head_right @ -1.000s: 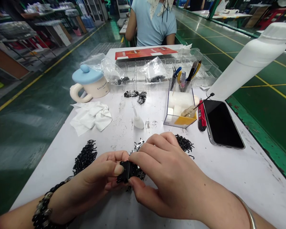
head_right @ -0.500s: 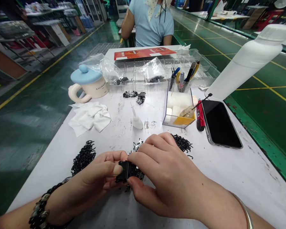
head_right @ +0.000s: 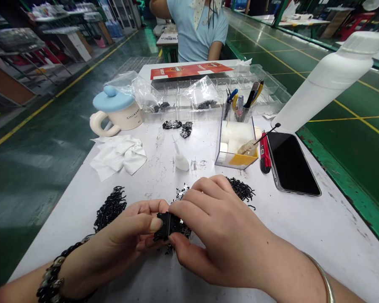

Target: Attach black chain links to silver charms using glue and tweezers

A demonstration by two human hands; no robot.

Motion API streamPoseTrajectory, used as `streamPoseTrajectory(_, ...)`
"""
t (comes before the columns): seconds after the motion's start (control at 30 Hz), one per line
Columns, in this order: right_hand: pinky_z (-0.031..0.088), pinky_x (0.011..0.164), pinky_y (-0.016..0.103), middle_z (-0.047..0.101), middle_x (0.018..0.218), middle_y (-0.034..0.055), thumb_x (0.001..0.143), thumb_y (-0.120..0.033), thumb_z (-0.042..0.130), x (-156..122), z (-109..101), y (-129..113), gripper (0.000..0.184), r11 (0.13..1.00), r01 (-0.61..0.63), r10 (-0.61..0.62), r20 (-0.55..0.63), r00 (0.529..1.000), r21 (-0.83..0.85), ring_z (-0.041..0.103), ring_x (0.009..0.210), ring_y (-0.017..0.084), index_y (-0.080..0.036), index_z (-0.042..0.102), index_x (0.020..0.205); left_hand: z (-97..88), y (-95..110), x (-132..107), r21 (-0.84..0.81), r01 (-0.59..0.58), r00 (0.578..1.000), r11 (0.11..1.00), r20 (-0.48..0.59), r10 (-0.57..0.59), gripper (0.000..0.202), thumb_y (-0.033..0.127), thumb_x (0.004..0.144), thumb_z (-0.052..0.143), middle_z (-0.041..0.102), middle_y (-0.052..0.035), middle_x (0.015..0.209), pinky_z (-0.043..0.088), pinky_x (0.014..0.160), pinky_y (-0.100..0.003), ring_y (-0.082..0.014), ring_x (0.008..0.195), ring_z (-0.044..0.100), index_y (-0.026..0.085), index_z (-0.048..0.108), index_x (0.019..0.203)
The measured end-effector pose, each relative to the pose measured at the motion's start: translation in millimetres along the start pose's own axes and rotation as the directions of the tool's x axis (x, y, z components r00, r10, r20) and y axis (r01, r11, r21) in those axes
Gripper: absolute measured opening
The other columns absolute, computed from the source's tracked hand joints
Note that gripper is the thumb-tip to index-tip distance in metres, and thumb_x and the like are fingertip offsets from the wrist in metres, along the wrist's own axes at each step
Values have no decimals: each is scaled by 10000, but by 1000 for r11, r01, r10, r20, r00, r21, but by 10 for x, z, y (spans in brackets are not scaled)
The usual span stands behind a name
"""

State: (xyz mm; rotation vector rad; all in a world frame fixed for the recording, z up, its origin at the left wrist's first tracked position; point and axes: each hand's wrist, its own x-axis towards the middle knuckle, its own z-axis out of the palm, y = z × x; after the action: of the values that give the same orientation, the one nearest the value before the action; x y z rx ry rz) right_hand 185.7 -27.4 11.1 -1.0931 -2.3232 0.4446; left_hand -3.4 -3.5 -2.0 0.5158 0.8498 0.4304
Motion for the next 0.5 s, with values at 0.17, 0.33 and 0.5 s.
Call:
streamPoseTrajectory(0.17,320,730,363,633,837,9,837,-221,554,-2,2,-1,189,1000,6,-6,-2,1000,-4,492,803,178,-196,565,1024,11,15,-7,32,-3,1000,999,-2,3,138,178,643,655,438,95,460,246,491,-172,-20,407,262,144,548,723)
streamPoseTrajectory(0.33,323,733,363,631,833,2,834,-214,554,-12,-5,-4,198,1000,0,0,-2,1000,-4,495,804,174,-196,561,1031,28,26,-15,52,-6,1000,999,-14,6,140,179,644,646,442,95,456,245,505,-185,-24,412,259,149,540,730)
streamPoseTrajectory(0.5,319,727,362,625,825,7,838,-218,552,-18,-14,-5,194,1000,10,-9,8,1000,-22,500,803,175,-191,555,1029,30,29,-12,54,-9,1000,999,-22,10,165,186,651,661,466,74,520,221,507,-207,-40,460,312,156,532,749)
